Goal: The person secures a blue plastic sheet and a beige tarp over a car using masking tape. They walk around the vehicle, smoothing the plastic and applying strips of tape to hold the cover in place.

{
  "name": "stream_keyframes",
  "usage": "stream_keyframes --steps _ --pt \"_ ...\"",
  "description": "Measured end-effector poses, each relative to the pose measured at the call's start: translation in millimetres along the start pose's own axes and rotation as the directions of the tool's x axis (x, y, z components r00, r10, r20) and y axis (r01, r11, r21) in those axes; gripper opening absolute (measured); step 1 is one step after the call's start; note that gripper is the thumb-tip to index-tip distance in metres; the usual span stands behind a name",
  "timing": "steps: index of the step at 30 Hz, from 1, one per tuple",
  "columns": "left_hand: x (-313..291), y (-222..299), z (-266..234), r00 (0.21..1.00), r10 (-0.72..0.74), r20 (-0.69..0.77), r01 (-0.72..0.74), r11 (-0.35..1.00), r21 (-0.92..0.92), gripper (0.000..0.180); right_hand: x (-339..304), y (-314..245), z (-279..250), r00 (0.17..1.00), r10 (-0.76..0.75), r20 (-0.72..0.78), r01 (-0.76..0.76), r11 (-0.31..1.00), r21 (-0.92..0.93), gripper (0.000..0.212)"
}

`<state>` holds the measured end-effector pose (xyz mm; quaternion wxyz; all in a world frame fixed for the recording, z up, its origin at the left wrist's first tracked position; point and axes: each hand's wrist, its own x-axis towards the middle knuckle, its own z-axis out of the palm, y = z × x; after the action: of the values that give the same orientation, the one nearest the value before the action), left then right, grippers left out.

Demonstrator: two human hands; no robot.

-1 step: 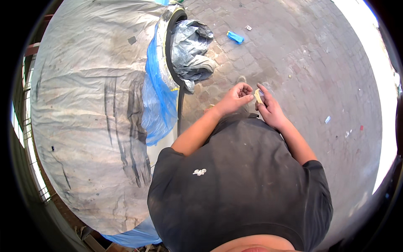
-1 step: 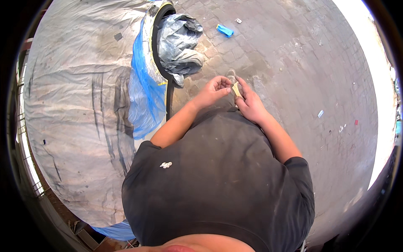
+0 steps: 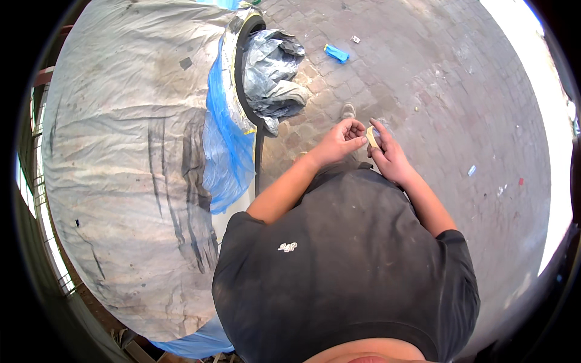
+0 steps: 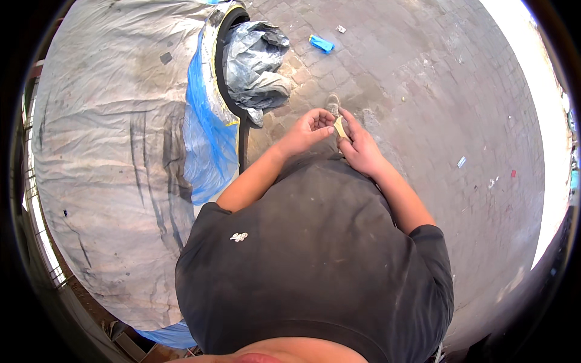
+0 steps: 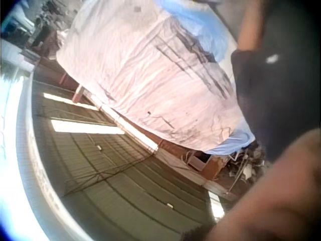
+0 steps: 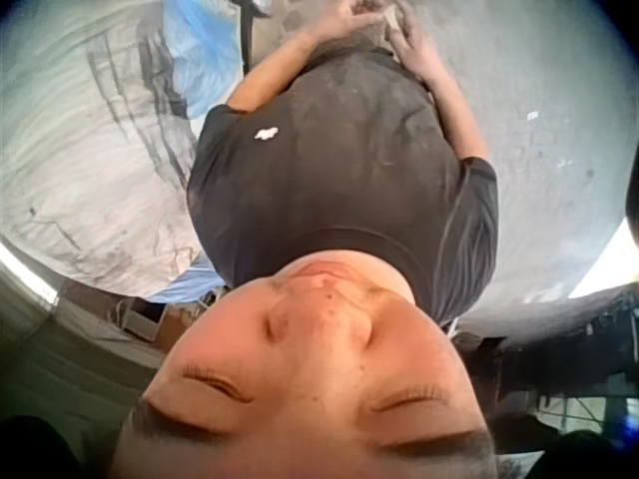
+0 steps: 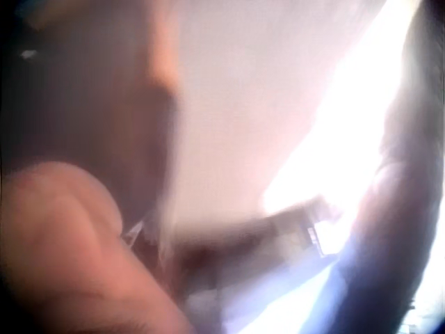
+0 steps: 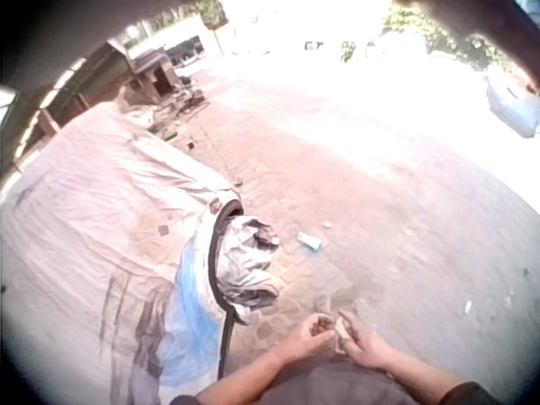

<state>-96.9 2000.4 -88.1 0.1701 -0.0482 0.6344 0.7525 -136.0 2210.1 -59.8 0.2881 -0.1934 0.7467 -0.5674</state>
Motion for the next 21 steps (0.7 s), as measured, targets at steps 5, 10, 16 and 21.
stream_keyframes --steps 5,10,16,21 --pt "97.7 45.0 -15.9 0.999 -0.005 0.032 -0.002 0.980 0.201 0.022 79.1 -1.8 -49.4 0.998 0.069 -0.002 -0.069 0.996 -0.063 0.067" --pt "190.6 84.3 -58.0 0.998 0.061 0.002 -0.058 0.935 0.350 0.018 162.9 -32.9 -98.4 0.981 0.189 -0.040 -0.188 0.981 0.045 0.055" --pt "271.0 117.8 -88.8 0.944 0.273 -0.185 -0.171 0.885 0.433 0.016 261.1 -41.9 -159.6 0.944 0.327 -0.038 -0.329 0.929 -0.170 0.025" --pt "324.2 123.8 -120.3 0.874 0.247 -0.417 -0.058 0.907 0.417 0.019 354.4 -18.9 -185.0 0.951 0.307 0.040 -0.289 0.926 -0.242 0.021"
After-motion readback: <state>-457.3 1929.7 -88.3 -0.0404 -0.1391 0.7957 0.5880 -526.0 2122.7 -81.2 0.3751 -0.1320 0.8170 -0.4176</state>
